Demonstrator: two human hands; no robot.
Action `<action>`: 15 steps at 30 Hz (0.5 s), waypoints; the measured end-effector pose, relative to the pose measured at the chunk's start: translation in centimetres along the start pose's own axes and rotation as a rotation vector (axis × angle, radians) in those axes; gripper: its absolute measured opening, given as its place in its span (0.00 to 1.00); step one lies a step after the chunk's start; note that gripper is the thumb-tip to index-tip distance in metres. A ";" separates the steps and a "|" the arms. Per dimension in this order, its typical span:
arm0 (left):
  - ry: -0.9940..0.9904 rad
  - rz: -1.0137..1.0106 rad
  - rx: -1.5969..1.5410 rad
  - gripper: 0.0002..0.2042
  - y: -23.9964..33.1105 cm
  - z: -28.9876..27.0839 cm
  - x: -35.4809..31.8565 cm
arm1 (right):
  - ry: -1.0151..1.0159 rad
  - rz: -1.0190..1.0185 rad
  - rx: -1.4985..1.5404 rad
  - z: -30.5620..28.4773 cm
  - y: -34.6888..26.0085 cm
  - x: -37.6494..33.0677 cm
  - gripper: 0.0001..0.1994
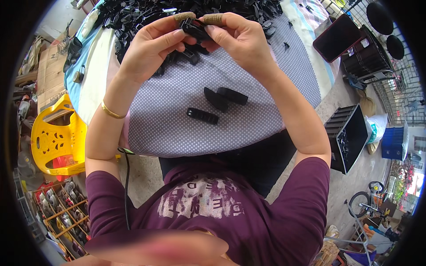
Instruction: Inspecting and sorting black plastic clips at a workstation.
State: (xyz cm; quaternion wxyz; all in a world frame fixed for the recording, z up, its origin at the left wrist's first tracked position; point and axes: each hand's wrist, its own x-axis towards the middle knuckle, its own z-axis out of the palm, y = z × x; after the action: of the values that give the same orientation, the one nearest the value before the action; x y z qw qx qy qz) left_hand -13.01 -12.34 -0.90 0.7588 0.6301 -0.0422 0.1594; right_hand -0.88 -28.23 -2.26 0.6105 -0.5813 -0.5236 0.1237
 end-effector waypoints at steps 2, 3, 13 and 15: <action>-0.006 0.018 0.086 0.15 -0.2 -0.4 0.0 | 0.011 0.043 0.062 0.3 -0.3 -0.2 0.12; -0.010 0.034 0.173 0.14 -0.3 -0.6 0.0 | 0.020 0.088 0.126 0.5 -0.4 -0.3 0.12; 0.123 0.175 0.373 0.13 -0.8 -0.3 -0.1 | 0.077 0.101 0.061 1.2 -0.9 -0.6 0.10; 0.109 0.163 0.309 0.14 -0.8 -0.2 -0.2 | 0.094 0.087 -0.005 1.4 -0.9 -0.7 0.10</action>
State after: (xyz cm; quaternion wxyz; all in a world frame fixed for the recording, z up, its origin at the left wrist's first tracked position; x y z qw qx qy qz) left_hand -12.94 -12.36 -1.77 0.6388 0.7241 -0.0267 0.2588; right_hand -2.65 -28.25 -2.17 0.6269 -0.6101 -0.4689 0.1215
